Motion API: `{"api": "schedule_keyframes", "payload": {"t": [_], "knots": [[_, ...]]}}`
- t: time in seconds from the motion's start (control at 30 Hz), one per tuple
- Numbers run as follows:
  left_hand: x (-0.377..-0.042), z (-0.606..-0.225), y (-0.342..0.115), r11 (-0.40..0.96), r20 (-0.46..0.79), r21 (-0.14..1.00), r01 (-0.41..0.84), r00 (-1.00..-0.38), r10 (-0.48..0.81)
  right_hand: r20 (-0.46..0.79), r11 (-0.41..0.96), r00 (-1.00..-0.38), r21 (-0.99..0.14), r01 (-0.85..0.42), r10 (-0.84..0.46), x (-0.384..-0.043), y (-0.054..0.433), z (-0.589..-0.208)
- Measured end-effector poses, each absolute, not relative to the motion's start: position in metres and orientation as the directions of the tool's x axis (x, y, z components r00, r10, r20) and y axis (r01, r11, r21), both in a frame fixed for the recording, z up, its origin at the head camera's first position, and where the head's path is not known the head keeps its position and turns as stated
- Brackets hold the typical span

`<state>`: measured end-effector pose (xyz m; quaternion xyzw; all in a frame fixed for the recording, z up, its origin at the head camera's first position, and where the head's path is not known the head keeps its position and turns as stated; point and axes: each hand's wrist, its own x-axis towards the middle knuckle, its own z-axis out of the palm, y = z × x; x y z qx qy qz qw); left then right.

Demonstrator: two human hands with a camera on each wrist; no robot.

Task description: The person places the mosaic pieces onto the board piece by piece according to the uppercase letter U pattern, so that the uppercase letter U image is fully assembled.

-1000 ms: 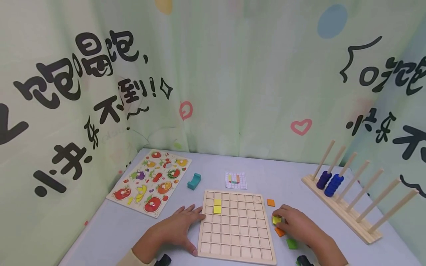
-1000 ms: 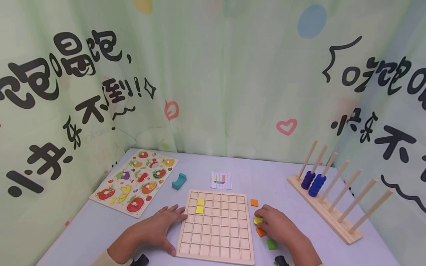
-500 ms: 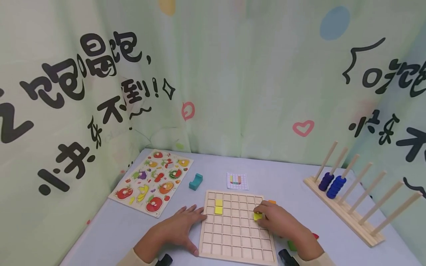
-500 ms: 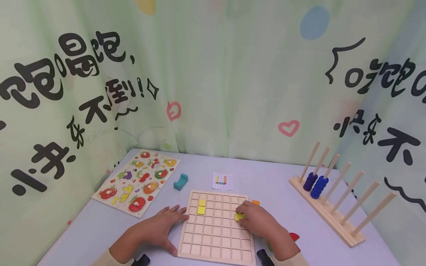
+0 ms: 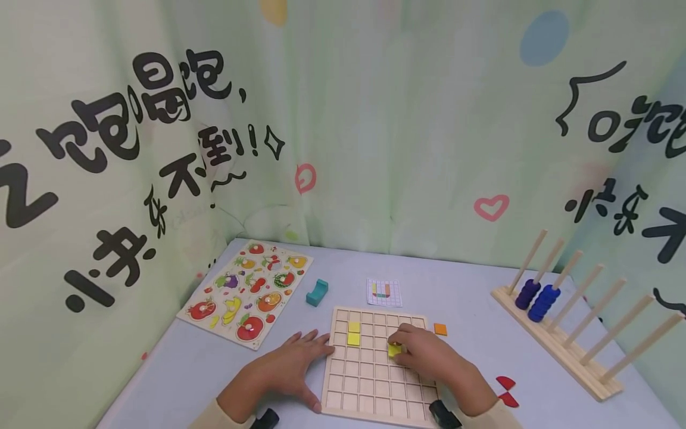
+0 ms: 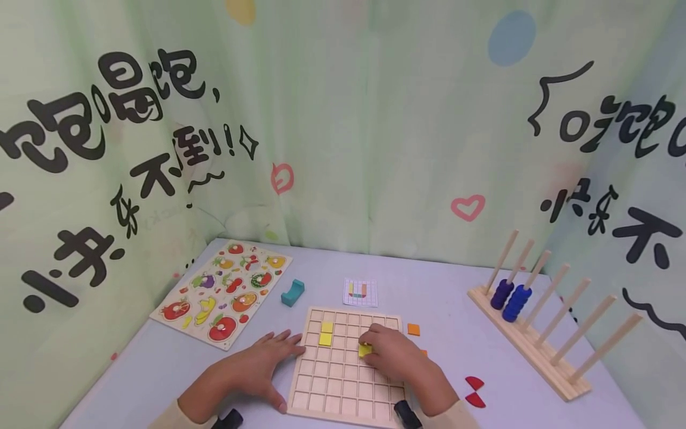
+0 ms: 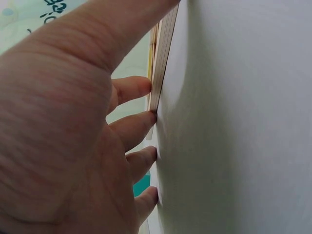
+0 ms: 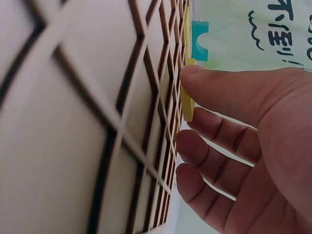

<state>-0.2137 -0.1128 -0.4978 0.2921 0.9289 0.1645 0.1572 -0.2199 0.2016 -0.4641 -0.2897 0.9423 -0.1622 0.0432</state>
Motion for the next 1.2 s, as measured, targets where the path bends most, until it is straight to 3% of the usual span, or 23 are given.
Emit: {"api": "schedule_keyframes", "payload": {"t": [0.6, 1.2], "knots": [[-0.213, -0.494, -0.113, 0.777, -0.206, 0.404, 0.483, -0.779, 0.592, 0.001, 0.735, -0.782, -0.342, -0.585, -0.623, -0.223, 0.164, -0.464], [-0.214, -0.495, -0.112, 0.772, -0.203, 0.413, 0.483, -0.778, 0.595, -0.028, 0.752, -0.791, -0.335, -0.569, -0.611, -0.224, 0.135, -0.468]]}}
